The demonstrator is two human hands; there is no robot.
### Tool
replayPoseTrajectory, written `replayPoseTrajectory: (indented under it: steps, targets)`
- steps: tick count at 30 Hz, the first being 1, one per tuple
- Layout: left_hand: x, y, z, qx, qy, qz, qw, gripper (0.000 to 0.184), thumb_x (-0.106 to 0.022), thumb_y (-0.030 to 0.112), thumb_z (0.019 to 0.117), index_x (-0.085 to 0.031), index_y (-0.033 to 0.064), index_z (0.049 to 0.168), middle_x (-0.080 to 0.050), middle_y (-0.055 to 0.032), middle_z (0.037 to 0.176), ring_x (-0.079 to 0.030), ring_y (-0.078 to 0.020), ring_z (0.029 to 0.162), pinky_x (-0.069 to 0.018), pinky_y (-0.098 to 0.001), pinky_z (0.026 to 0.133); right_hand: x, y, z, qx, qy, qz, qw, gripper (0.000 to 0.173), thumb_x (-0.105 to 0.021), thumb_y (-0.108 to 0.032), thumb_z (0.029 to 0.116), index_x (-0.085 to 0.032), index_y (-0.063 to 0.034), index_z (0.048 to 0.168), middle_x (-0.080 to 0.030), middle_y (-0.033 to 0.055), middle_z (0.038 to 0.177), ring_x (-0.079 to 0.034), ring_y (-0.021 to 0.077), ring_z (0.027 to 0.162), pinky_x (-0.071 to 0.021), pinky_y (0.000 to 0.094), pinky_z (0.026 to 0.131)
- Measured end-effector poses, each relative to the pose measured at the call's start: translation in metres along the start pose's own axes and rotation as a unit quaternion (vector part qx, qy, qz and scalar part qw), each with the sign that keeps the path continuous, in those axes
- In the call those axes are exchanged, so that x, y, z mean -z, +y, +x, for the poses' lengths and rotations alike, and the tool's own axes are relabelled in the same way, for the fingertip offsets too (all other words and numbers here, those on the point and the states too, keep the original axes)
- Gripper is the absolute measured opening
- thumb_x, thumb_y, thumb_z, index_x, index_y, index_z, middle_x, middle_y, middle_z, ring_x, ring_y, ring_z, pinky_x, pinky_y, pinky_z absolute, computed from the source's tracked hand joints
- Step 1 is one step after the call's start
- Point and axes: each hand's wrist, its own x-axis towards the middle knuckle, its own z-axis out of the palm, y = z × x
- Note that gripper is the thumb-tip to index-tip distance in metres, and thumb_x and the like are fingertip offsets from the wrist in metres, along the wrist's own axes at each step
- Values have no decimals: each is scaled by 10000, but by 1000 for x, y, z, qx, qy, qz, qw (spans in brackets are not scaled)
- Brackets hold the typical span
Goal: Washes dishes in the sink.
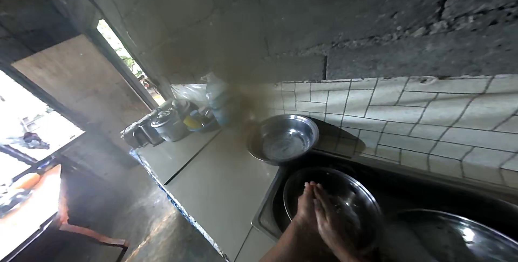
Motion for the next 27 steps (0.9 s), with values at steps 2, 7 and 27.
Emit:
replayPoseTrajectory:
  steps: [2,7,27]
  targets:
    - [-10,0,-11,-27,5,86,996,488,-270,410,1132,-596,65,1244,-688,-59,993,-667,-127,885,-561,-330,808,12,-3,11,-63,-17,68,996,512,-392,-161,1090,-377,123,1516,-414,293,1565,-408,351,1479,-309,438,1241]
    - [-23,-15,-25,-18,-29,149,988,568,-237,433,1132,-522,37,1424,-651,-149,1274,-647,-222,1125,-525,-441,979,40,-51,44,-299,15,120,947,474,-346,-193,1128,-408,105,1492,-471,274,1514,-461,281,1404,-339,373,1174]
    - [-20,-8,-21,-86,-51,219,971,521,-271,247,1137,-276,16,1604,-381,-190,1614,-435,-246,1448,-349,-422,1193,30,-32,3,-129,28,90,987,501,-336,-179,1107,-396,107,1514,-397,289,1579,-386,331,1495,-262,415,1258]
